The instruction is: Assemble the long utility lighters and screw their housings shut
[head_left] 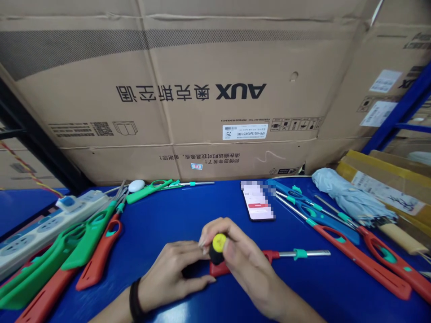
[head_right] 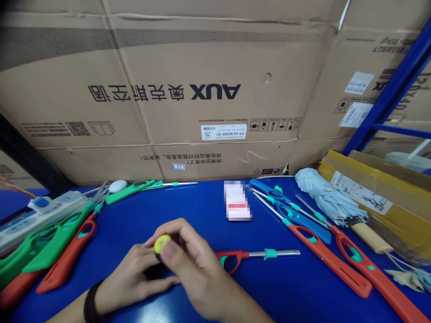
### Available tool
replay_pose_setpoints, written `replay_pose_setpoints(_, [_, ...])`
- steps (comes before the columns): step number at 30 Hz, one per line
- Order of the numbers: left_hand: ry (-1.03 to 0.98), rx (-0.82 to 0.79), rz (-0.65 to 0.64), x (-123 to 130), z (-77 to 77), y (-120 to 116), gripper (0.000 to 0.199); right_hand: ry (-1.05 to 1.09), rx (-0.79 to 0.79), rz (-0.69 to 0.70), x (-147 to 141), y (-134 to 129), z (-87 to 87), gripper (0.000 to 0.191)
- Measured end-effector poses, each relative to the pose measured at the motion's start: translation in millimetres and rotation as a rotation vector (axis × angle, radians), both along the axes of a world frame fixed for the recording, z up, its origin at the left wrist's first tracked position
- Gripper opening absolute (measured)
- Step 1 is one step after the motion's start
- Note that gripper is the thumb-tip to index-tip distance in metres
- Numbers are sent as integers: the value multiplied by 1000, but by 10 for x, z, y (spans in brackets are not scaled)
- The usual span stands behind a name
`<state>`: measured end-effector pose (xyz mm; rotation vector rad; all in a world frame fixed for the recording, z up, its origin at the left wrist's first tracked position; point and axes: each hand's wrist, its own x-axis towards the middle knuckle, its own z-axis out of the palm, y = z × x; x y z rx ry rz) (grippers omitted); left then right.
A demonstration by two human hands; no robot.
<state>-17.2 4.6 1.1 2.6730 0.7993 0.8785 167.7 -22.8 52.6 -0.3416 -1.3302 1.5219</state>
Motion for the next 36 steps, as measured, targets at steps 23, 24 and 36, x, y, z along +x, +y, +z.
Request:
replay_pose_setpoints(23, [22, -87, -22, 19, 87, 6, 25, 156, -207, 71, -68, 123, -65, 40])
replay_pose_setpoints(24, [22, -90, -20, 17, 83, 5, 24, 139, -201, 62, -63, 125, -78, 40])
replay_pose_setpoints(36, [61, -96, 64, 11, 43, -35, 25, 11, -75, 7, -97, 104, -72, 32])
